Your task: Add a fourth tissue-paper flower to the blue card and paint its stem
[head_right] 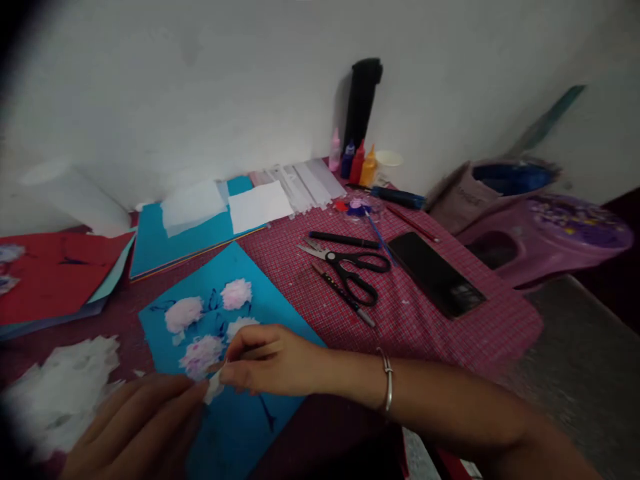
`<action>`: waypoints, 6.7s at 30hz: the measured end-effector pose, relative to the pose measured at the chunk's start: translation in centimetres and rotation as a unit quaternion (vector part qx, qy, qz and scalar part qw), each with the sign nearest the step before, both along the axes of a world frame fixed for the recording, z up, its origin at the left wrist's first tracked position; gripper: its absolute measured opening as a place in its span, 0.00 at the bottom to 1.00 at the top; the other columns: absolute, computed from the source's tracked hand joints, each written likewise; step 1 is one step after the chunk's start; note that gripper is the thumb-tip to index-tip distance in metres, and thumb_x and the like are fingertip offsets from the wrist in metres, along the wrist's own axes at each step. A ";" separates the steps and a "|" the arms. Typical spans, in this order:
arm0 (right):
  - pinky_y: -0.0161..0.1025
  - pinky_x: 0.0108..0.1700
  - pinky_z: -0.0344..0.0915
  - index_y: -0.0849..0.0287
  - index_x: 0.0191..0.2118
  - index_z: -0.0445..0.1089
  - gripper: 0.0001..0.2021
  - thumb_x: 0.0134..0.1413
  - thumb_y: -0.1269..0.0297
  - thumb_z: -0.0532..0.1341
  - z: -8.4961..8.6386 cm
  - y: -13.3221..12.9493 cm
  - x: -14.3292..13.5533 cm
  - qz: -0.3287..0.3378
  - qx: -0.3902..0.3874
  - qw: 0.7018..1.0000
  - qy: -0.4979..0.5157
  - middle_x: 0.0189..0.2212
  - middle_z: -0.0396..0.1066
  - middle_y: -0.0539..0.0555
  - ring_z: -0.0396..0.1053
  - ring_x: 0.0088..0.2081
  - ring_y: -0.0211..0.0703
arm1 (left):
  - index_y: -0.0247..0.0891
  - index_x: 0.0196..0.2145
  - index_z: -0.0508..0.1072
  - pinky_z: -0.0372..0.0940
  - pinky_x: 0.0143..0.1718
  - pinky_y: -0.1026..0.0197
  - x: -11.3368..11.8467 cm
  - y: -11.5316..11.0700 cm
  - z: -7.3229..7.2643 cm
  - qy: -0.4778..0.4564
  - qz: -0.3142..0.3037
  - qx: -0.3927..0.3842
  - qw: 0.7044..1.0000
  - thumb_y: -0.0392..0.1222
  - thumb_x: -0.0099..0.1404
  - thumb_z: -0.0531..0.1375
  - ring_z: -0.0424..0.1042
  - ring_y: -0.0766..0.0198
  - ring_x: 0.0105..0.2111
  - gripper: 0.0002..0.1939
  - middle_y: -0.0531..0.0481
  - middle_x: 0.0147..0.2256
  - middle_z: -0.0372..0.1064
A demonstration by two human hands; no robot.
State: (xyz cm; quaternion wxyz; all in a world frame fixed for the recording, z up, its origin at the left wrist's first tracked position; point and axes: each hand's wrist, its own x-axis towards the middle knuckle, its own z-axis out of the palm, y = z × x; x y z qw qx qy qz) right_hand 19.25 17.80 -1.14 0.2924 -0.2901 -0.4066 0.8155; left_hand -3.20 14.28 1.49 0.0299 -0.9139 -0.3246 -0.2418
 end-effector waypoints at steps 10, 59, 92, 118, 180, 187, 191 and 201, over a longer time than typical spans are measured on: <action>0.30 0.31 0.59 0.61 0.32 0.65 0.13 0.44 0.65 0.69 0.2 -0.3 0.8 -0.006 0.034 0.999 0.033 0.26 0.67 0.44 0.64 0.27 0.28 | 0.43 0.39 0.72 0.67 0.36 0.61 3.6 0.0 1.5 -0.050 0.071 -0.089 0.992 0.35 0.64 0.57 0.71 0.62 0.33 0.07 0.51 0.34 0.71; 0.30 0.23 0.59 0.63 0.27 0.69 0.13 0.61 0.65 0.54 -1.0 3.9 3.6 -0.113 0.168 0.966 -0.162 0.20 0.67 0.49 0.62 0.21 0.31 | 0.49 0.36 0.78 0.66 0.30 0.64 -0.4 4.7 -0.2 -0.138 0.226 -0.443 0.856 0.53 0.60 0.60 0.73 0.60 0.33 0.11 0.54 0.35 0.77; 0.36 0.17 0.60 0.49 0.29 0.74 0.07 0.44 0.54 0.68 -2.6 4.5 5.2 -0.210 0.056 0.962 -0.166 0.23 0.66 0.53 0.62 0.21 0.41 | 0.39 0.30 0.70 0.59 0.29 0.67 -3.4 4.1 -0.1 -0.510 0.160 -0.542 0.648 0.39 0.62 0.60 0.63 0.69 0.28 0.03 0.53 0.29 0.67; 0.32 0.26 0.60 0.61 0.26 0.69 0.14 0.49 0.54 0.65 -2.9 3.9 2.6 -0.182 0.228 0.952 -0.090 0.18 0.70 0.48 0.64 0.20 0.32 | 0.37 0.27 0.72 0.61 0.24 0.68 -2.7 0.6 1.0 -0.478 0.226 -0.511 0.678 0.44 0.47 0.71 0.65 0.69 0.24 0.14 0.55 0.24 0.67; 0.33 0.27 0.57 0.59 0.27 0.65 0.07 0.55 0.64 0.57 -1.8 2.1 2.5 -0.202 0.328 0.911 -0.149 0.21 0.63 0.48 0.61 0.24 0.35 | 0.40 0.29 0.64 0.54 0.23 0.63 3.8 8.0 -1.9 -0.079 0.108 -0.484 0.865 0.44 0.55 0.55 0.60 0.66 0.21 0.06 0.59 0.20 0.59; 0.32 0.27 0.60 0.60 0.29 0.67 0.06 0.56 0.68 0.57 -2.0 1.9 2.3 -0.184 0.382 0.890 -0.169 0.22 0.65 0.48 0.63 0.25 0.35 | 0.40 0.28 0.64 0.53 0.22 0.63 3.8 8.0 -2.5 -0.053 0.102 -0.460 0.880 0.43 0.57 0.54 0.60 0.66 0.21 0.05 0.58 0.20 0.58; 0.32 0.30 0.62 0.60 0.30 0.68 0.06 0.57 0.69 0.56 -1.9 1.8 2.5 -0.170 0.451 0.852 -0.205 0.24 0.69 0.49 0.67 0.27 0.35 | 0.40 0.28 0.66 0.56 0.25 0.62 3.3 8.1 -2.0 -0.053 0.114 -0.433 0.893 0.44 0.58 0.55 0.63 0.65 0.23 0.06 0.56 0.22 0.63; 0.39 0.35 0.58 0.59 0.29 0.66 0.09 0.60 0.67 0.52 -0.8 0.5 2.0 -0.089 0.722 0.604 -0.326 0.24 0.68 0.51 0.63 0.27 0.40 | 0.36 0.42 0.75 0.64 0.45 0.50 1.5 9.0 -2.2 0.004 0.064 -0.263 0.963 0.39 0.65 0.49 0.72 0.53 0.42 0.16 0.44 0.40 0.76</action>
